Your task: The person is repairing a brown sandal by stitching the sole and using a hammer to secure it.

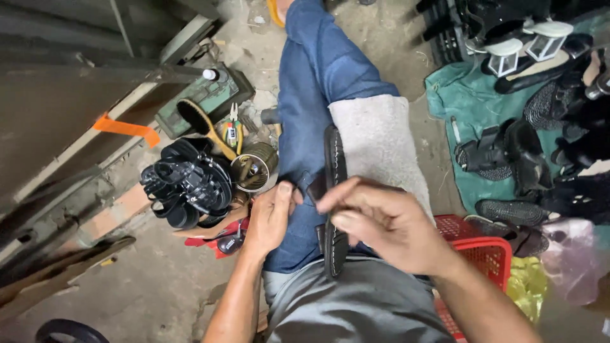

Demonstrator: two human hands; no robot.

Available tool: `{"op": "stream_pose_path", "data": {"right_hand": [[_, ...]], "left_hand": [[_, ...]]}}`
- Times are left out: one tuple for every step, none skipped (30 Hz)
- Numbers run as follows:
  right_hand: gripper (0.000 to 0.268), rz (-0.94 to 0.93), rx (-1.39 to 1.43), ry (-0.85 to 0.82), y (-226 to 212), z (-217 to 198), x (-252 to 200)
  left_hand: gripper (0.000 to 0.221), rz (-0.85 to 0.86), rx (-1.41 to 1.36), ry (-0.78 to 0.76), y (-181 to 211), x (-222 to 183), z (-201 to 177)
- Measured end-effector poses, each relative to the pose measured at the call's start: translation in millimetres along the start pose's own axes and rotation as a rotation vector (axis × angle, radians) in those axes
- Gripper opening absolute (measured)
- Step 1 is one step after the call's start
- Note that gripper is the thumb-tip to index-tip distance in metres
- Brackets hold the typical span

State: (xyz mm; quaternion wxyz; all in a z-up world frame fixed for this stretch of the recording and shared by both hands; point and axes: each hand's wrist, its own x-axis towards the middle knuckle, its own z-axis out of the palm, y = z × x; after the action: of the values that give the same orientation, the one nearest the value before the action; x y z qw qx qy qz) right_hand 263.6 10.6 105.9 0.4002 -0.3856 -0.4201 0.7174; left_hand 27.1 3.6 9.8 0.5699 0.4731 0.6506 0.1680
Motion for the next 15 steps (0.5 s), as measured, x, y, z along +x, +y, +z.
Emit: {"op": "stream_pose_path", "data": {"right_hand": [[0.014,-0.013,-0.322,0.070,-2,5,7],[0.031,-0.023,-0.642,0.151,-4,10,13],[0.031,-0.020,-0.644,0.150,1,9,19],[0.032,0.004,-0.740,0.135,6,7,25],[0.033,0.029,-0.835,0.119,9,5,31],[0.033,0.024,-0.839,0.118,20,-1,35],[0.040,0.096,-0.819,0.040,31,-6,39],[0.046,0.171,-0.795,-0.041,43,-9,44],[0.046,0.169,-0.796,-0.045,47,-11,43],[0.050,0.173,-0.868,-0.044,52,-13,43],[0.054,0.176,-0.940,-0.042,57,-15,43],[0.054,0.179,-0.940,-0.045,49,-19,41],[0.052,0.219,-0.923,-0.010,42,-23,39],[0.050,0.261,-0.904,0.029,35,-27,35],[0.050,0.267,-0.902,0.028,35,-34,31]], "left_hand": [[0.062,0.017,0.019,-0.012,2,1,0],[0.063,0.035,0.042,-0.035,3,2,0],[0.063,0.034,0.038,-0.036,4,2,1],[0.065,0.053,0.042,-0.039,7,3,1],[0.067,0.072,0.045,-0.042,10,3,2],[0.067,0.077,0.043,-0.039,7,6,2],[0.063,0.147,0.062,-0.063,4,8,1],[0.062,0.211,0.083,-0.085,1,9,0],[0.062,0.211,0.081,-0.080,1,8,0],[0.064,0.191,0.077,-0.089,2,8,1],[0.066,0.171,0.072,-0.098,3,8,2],[0.066,0.167,0.070,-0.097,6,8,3],[0.067,0.167,0.087,-0.114,9,8,4],[0.068,0.165,0.106,-0.135,11,8,5],[0.068,0.161,0.104,-0.138,17,6,7]]}}
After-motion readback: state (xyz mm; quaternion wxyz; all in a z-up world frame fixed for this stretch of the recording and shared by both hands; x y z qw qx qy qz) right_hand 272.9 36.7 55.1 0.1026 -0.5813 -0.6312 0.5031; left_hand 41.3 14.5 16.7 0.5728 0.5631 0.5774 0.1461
